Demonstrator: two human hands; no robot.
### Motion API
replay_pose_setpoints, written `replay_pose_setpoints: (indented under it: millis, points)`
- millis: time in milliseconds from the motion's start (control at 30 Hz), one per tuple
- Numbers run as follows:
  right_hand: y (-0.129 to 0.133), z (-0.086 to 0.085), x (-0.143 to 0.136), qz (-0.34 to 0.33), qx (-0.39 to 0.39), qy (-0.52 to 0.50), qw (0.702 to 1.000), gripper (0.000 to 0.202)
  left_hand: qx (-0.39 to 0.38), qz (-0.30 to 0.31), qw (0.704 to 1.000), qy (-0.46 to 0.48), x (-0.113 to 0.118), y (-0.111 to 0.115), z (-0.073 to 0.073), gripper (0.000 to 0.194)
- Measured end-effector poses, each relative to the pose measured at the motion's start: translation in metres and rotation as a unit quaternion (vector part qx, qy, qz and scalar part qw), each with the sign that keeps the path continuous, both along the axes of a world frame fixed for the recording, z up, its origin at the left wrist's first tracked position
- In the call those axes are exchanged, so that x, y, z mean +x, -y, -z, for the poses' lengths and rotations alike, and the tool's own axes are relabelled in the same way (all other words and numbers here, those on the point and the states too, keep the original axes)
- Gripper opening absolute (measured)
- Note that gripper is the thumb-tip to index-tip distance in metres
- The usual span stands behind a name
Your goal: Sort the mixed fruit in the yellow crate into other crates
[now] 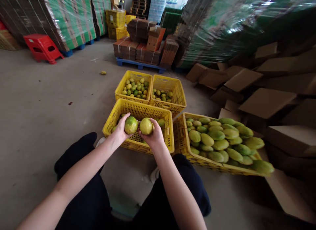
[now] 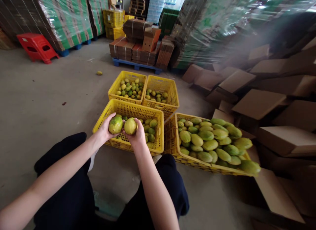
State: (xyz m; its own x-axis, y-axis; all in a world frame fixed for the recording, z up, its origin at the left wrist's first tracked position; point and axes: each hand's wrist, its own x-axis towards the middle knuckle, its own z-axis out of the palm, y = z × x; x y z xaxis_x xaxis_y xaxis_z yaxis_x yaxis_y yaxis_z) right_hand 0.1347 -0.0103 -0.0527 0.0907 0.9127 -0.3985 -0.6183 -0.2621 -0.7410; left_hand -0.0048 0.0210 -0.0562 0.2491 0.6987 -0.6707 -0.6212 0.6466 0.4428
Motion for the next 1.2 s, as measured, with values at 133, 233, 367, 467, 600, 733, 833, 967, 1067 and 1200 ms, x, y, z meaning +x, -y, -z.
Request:
replay_pose_setpoints:
  millis: [133, 233, 367, 467, 600, 733, 833, 967, 1067, 1200]
  points:
    - [-0.004, -0.009, 0.005, 0.044, -0.052, 0.01, 0.998, 0.025, 0.075, -0.044, 0.994, 0.061, 0.003, 0.001, -0.013, 0.02]
    - [-0.001, -0.013, 0.007, 0.121, 0.0, 0.124, 0.985, 0.035, 0.129, -0.046, 0.986, 0.09, 0.004, 0.006, -0.02, 0.025]
    - [0.005, -0.009, -0.001, 0.153, 0.094, 0.27, 0.946, 0.046, 0.17, -0.011, 0.981, 0.09, 0.008, 0.017, -0.024, 0.031]
    - [0.011, -0.003, -0.01, 0.09, 0.152, 0.342, 0.923, 0.051, 0.205, -0.01, 0.976, 0.072, 0.016, 0.022, -0.022, 0.032]
    - [0.019, -0.001, -0.015, -0.039, 0.164, 0.444, 0.88, 0.074, 0.235, -0.004, 0.97, 0.065, 0.022, 0.024, -0.014, 0.039]
    - [0.028, -0.002, -0.015, -0.085, 0.188, 0.496, 0.844, 0.091, 0.252, 0.003, 0.965, 0.078, 0.016, 0.025, -0.01, 0.05]
    - [0.033, -0.003, -0.018, -0.084, 0.227, 0.533, 0.81, 0.108, 0.244, 0.008, 0.967, 0.069, 0.009, 0.028, -0.012, 0.049]
    - [0.04, -0.005, -0.022, -0.106, 0.272, 0.564, 0.772, 0.116, 0.204, -0.003, 0.976, 0.076, 0.002, 0.031, -0.014, 0.035]
    - [0.046, -0.006, -0.026, -0.12, 0.302, 0.589, 0.74, 0.111, 0.159, -0.05, 0.982, 0.085, -0.003, 0.031, -0.01, 0.023]
    - [0.052, -0.006, -0.03, -0.133, 0.341, 0.611, 0.702, 0.102, 0.138, -0.091, 0.98, 0.107, -0.009, 0.025, 0.005, 0.016]
